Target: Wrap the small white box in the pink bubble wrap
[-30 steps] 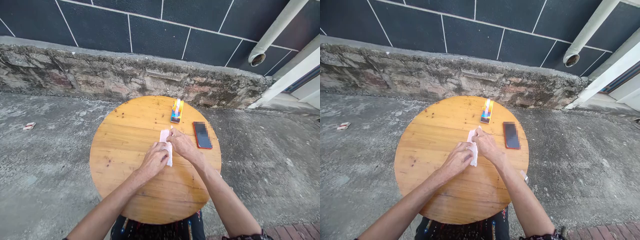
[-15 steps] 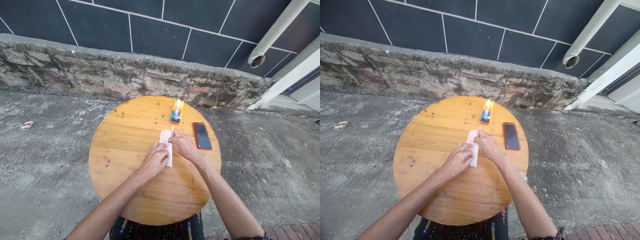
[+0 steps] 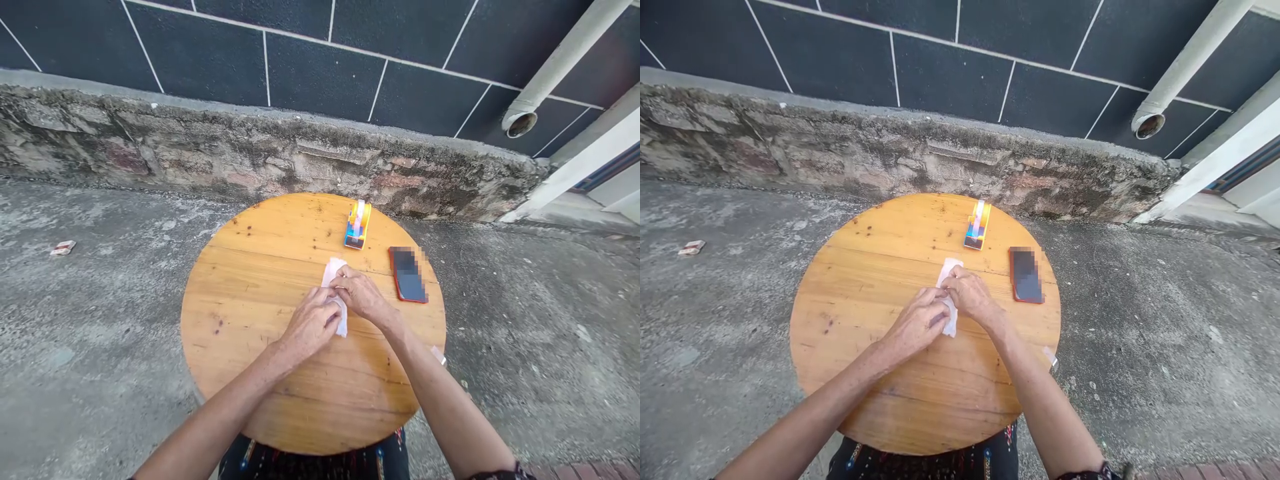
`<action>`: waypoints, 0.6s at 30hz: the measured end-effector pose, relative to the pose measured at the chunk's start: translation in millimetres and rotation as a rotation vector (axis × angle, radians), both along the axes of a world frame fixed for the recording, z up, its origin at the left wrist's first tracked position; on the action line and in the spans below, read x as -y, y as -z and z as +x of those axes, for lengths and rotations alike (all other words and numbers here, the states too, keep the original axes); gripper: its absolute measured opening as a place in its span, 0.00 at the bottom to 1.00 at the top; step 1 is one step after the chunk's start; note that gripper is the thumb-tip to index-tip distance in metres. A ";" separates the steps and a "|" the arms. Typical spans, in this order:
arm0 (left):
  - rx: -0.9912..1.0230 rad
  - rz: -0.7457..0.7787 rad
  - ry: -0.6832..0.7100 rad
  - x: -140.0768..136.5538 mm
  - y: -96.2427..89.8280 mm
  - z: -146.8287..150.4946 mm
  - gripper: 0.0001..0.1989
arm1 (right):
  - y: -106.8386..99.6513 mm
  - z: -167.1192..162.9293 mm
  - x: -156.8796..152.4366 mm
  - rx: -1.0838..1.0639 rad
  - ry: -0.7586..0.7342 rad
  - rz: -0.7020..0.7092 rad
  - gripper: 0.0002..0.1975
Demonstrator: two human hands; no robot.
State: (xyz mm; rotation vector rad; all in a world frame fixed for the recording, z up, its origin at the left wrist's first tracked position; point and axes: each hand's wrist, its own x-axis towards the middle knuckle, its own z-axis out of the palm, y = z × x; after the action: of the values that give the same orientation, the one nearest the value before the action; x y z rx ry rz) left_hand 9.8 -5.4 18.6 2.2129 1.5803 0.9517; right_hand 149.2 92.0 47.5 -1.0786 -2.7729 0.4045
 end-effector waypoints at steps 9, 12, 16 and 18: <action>-0.083 0.044 0.031 0.9 -3.4 -0.2 0.08 | 8.8 1.9 -2.5 -0.031 0.030 -0.061 0.15; -0.099 0.046 0.046 0.4 -6.4 -0.6 0.09 | 11.2 1.2 -3.4 -0.025 0.036 -0.063 0.14; -0.066 0.042 0.071 -0.1 -8.4 -1.6 0.10 | 13.2 1.4 -3.8 -0.014 0.049 -0.058 0.15; -0.051 0.044 0.081 -0.5 -7.8 -2.1 0.10 | 12.1 3.2 -3.8 -0.043 0.055 -0.051 0.17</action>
State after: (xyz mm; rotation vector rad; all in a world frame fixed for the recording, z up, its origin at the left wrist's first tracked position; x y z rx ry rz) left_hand 7.7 -4.9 26.5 2.3301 1.4914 0.9229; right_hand 152.4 95.8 35.4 -1.1407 -2.7028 0.4882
